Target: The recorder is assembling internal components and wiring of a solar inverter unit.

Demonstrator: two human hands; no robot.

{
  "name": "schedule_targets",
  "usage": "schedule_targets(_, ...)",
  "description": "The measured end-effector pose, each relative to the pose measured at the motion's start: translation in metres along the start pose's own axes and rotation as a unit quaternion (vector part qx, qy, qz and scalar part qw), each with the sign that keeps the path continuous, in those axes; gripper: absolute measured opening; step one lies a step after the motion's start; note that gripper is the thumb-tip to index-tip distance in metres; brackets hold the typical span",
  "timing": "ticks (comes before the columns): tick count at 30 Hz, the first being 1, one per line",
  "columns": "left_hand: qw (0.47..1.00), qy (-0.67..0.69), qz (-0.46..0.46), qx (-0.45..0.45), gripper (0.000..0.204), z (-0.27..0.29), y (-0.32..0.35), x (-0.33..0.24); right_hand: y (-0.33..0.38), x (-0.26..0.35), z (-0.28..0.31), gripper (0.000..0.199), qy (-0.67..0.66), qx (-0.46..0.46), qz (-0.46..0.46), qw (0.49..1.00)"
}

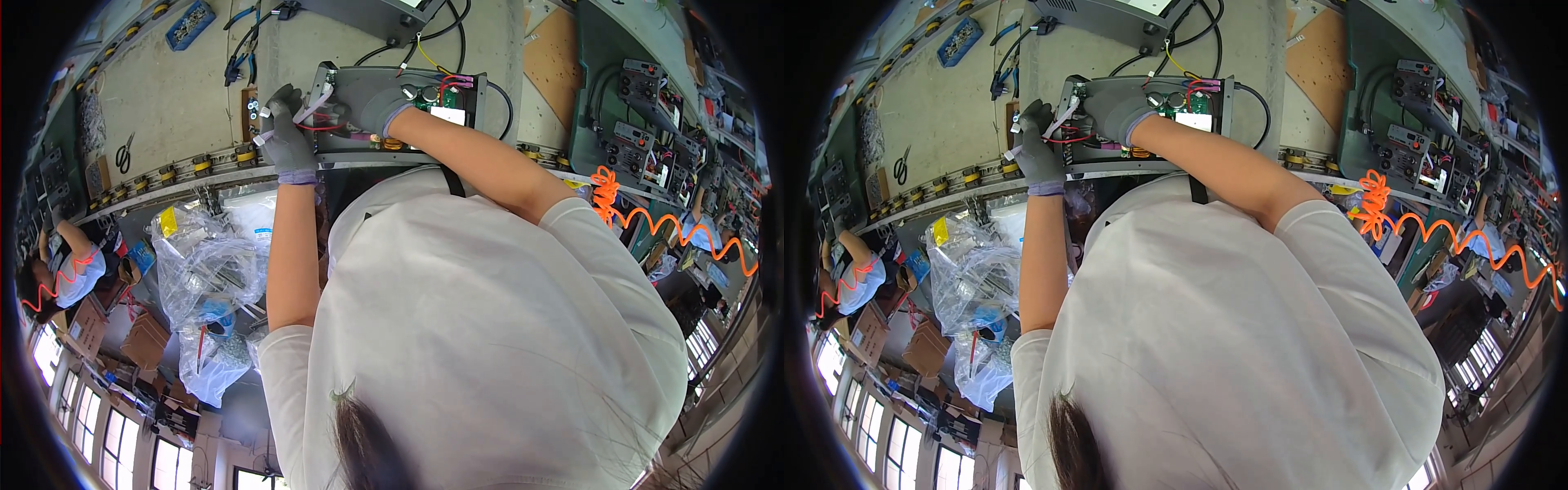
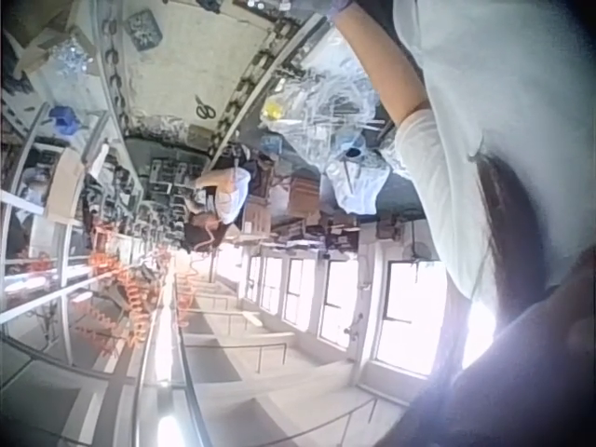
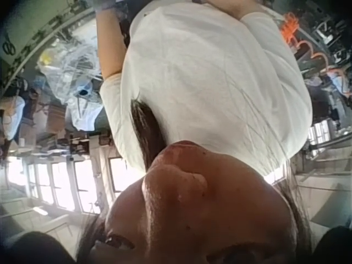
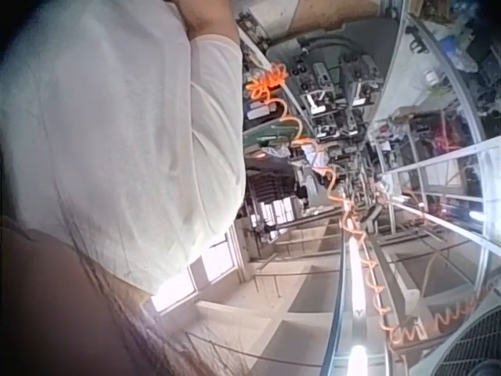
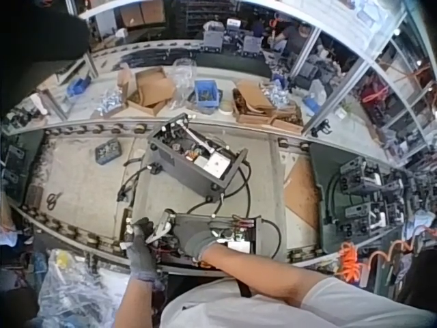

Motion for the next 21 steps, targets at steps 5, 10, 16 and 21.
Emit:
schedule_targets(5, 0.988, -0.127, -0.010, 0.082, 0.044, 0.004, -0.008, 0.001, -0.006, 0.003, -0.004, 0.022, 0.015, -0.048, 0.016, 0.999)
schedule_targets(10, 0.984, -0.156, -0.010, 0.090, 0.045, -0.002, -0.004, 0.000, -0.014, 0.003, -0.012, 0.023, 0.018, -0.024, 0.021, 0.999)
schedule_targets(16, 0.964, -0.200, 0.038, 0.172, 0.062, -0.020, 0.001, -0.013, -0.024, 0.001, -0.024, 0.029, 0.016, 0.010, 0.015, 1.000)
schedule_targets(21, 0.988, -0.109, -0.045, 0.097, 0.055, -0.003, 0.003, -0.005, 0.014, 0.012, 0.017, 0.026, -0.022, -0.087, 0.020, 0.996)
Point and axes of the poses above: each hand's wrist, its own y-axis away from the middle knuckle, its own z-axis out of the back of the hand, x = y × z, the point moved 5 cm from there along -y, towards the middle knuckle, and after that the axes turned 12 degrees about y, right-handed, at the moved point
